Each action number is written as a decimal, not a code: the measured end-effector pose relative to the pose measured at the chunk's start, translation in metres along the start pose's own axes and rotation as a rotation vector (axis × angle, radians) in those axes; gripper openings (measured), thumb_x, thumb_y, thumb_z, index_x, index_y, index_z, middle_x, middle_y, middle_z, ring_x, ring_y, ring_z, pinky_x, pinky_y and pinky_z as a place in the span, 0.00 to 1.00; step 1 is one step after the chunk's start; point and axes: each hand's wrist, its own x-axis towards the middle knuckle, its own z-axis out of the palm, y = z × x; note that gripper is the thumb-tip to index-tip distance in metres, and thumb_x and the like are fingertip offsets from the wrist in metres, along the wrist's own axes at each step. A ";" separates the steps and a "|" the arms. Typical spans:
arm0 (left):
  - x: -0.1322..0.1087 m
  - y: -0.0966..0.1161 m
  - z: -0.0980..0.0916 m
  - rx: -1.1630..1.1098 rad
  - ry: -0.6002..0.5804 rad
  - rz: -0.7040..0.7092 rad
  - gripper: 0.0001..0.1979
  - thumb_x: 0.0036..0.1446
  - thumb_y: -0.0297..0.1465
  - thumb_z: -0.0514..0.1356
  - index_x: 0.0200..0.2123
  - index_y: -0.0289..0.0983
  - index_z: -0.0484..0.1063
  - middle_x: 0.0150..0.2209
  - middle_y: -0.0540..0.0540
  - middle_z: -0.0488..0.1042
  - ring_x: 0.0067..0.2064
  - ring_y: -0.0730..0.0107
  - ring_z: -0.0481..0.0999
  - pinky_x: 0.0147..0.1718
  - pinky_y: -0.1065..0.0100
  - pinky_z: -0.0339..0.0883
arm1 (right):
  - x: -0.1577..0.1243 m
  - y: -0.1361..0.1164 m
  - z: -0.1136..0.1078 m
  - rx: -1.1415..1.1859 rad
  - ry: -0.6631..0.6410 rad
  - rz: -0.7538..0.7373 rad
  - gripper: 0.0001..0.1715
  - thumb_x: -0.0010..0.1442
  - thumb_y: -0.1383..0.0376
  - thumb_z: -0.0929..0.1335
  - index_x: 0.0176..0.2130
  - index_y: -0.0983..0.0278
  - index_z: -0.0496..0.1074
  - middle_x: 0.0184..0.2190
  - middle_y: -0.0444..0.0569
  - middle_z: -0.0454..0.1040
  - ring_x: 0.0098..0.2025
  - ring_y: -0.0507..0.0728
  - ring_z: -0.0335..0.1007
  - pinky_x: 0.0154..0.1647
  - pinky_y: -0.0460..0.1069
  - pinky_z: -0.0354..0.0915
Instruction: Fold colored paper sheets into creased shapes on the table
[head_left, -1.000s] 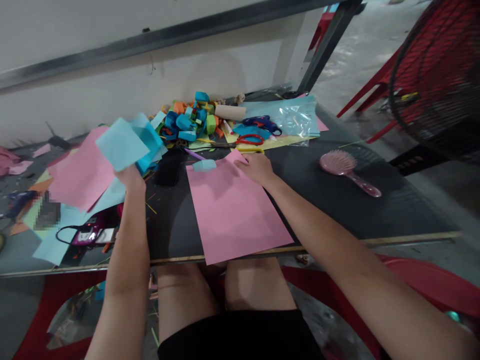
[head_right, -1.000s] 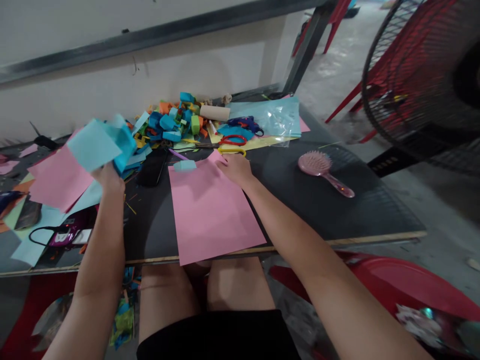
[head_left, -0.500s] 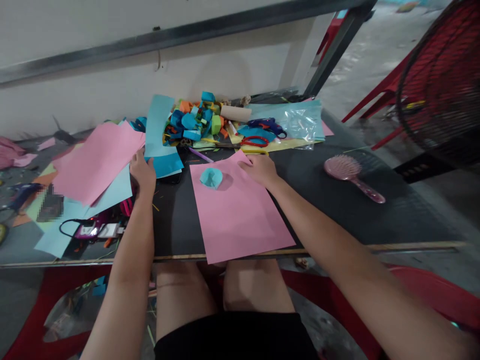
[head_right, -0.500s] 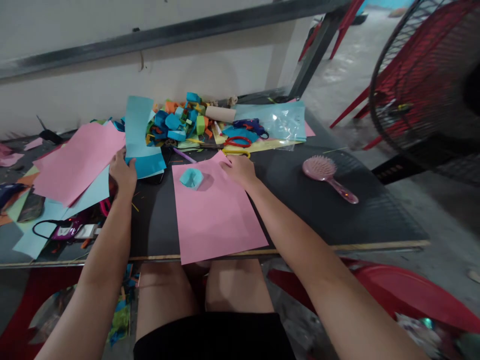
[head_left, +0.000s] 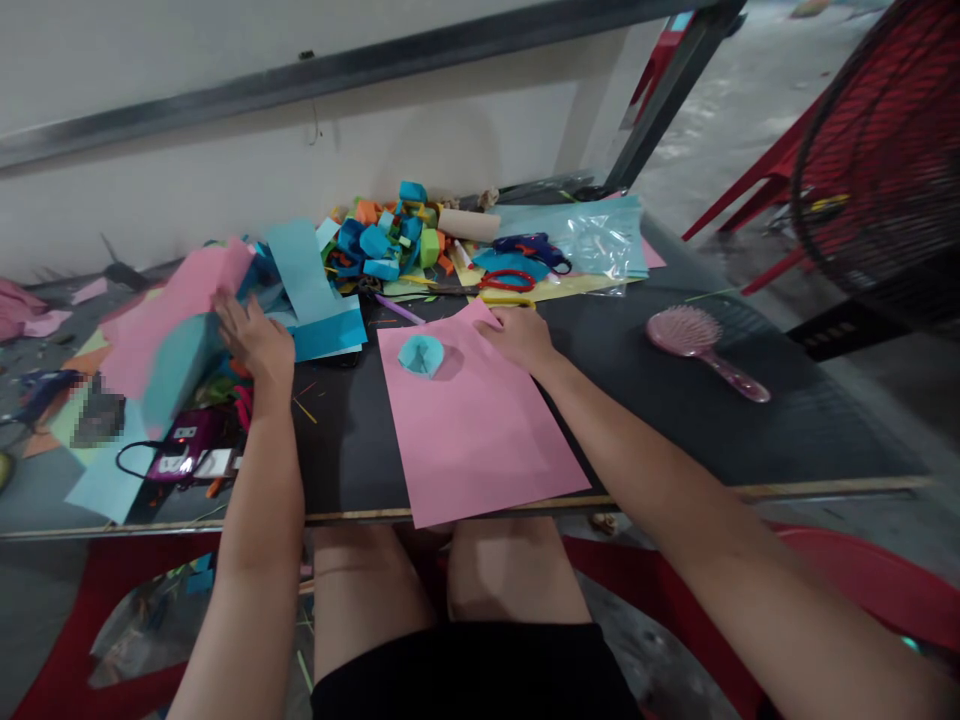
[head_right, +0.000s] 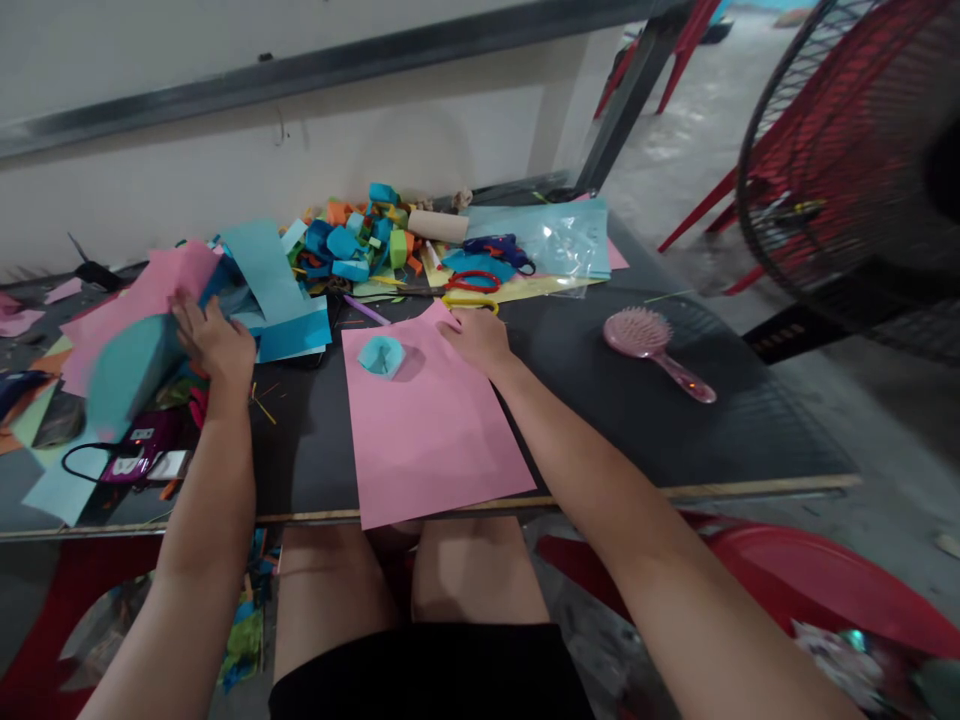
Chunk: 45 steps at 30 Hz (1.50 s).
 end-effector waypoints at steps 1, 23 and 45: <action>0.001 0.000 -0.004 -0.004 0.015 0.003 0.22 0.63 0.29 0.52 0.59 0.30 0.66 0.70 0.39 0.53 0.72 0.46 0.43 0.66 0.40 0.43 | 0.000 0.000 0.000 -0.001 -0.002 0.002 0.21 0.62 0.55 0.65 0.23 0.63 0.60 0.24 0.47 0.68 0.28 0.53 0.58 0.27 0.48 0.43; 0.019 -0.016 -0.029 0.479 -0.138 -0.472 0.30 0.53 0.28 0.61 0.60 0.36 0.61 0.44 0.38 0.78 0.47 0.50 0.77 0.55 0.49 0.47 | 0.001 0.001 -0.001 -0.013 -0.022 0.013 0.21 0.62 0.54 0.65 0.24 0.62 0.62 0.25 0.47 0.69 0.29 0.54 0.59 0.27 0.49 0.44; -0.057 0.081 0.003 -0.046 -0.274 0.678 0.19 0.69 0.33 0.45 0.47 0.42 0.76 0.45 0.40 0.78 0.46 0.59 0.77 0.54 0.54 0.60 | 0.001 0.003 -0.001 -0.039 -0.051 -0.008 0.19 0.64 0.53 0.64 0.33 0.63 0.73 0.30 0.52 0.74 0.32 0.57 0.66 0.27 0.49 0.46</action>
